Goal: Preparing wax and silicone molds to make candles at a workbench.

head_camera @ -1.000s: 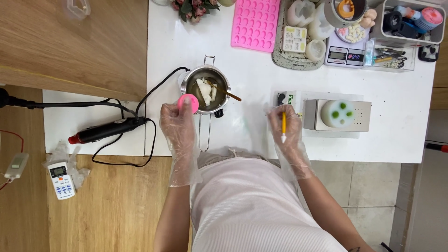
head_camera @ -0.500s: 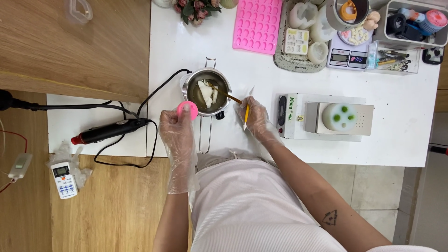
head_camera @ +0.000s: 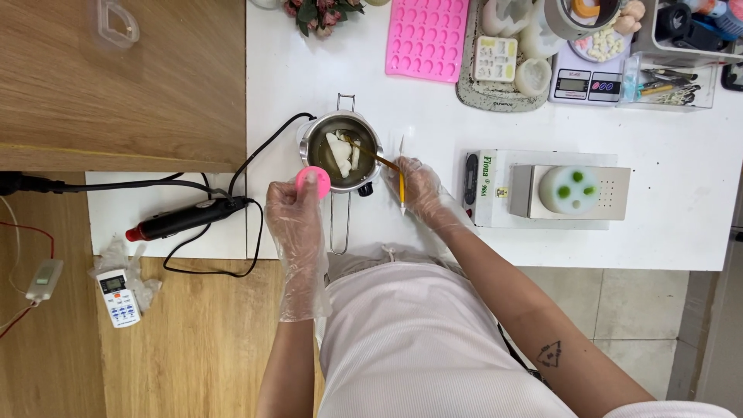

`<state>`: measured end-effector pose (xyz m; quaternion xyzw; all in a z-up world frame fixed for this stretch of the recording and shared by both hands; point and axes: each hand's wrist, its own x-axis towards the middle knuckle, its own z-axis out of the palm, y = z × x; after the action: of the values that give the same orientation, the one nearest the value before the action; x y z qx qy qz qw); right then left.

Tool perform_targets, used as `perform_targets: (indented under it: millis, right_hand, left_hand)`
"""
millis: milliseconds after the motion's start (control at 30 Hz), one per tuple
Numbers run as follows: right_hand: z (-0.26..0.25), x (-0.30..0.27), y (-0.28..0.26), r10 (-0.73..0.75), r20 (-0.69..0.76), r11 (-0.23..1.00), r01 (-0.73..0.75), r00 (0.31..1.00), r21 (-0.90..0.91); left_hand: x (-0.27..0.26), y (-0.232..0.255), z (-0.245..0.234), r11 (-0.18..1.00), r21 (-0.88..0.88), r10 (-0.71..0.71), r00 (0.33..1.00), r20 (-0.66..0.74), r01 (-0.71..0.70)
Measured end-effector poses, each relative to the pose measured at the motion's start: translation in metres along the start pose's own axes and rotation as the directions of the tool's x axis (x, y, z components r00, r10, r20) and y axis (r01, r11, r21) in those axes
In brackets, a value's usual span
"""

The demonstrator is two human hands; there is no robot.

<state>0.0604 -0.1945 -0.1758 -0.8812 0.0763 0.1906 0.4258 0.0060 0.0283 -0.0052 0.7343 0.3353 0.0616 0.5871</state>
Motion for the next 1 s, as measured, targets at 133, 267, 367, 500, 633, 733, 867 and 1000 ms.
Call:
perform_targets:
  millis: [133,267,367,500,633,733,867,1000]
  right_hand:
    - [0.016,0.011,0.033,-0.188,-0.002,0.977,0.187,0.982,0.097]
    - [0.009,0.017,0.022,-0.025,0.218,0.838,-0.099,0.976,0.537]
    - [0.002,0.016,0.012,-0.395,0.273,0.628,0.474,0.877,-0.617]
    - [-0.001,0.006,0.0,-0.175,0.085,0.977,0.162,0.981,0.141]
    - [-0.007,0.002,-0.005,-0.311,0.066,0.938,0.317,0.948,-0.141]
    - [-0.017,0.0,-0.002,-0.315,0.039,0.928,0.316,0.948,-0.199]
    - [-0.031,0.0,0.007,-0.131,-0.125,0.971,0.153,0.983,0.182]
    - [-0.058,0.004,-0.013,-0.077,-0.073,0.526,0.102,0.994,0.844]
  left_hand:
    - [-0.004,0.006,0.0,0.999,-0.019,-0.032,0.999,-0.018,0.032]
    - [-0.003,0.002,0.001,0.997,0.057,0.052,0.997,-0.057,-0.049]
    - [-0.004,0.006,0.001,0.993,0.115,0.022,0.999,-0.046,-0.016]
    - [-0.008,0.012,0.003,0.996,0.086,0.017,0.998,-0.053,-0.013]
    - [-0.004,0.002,0.005,0.986,0.15,0.087,0.995,-0.049,-0.078]
    - [-0.007,0.005,0.005,0.991,0.117,0.067,0.996,-0.058,-0.06]
    - [-0.01,0.013,0.006,0.991,0.136,0.005,0.997,-0.072,0.005]
    - [-0.015,0.019,0.009,0.997,0.07,-0.007,0.997,-0.08,0.013]
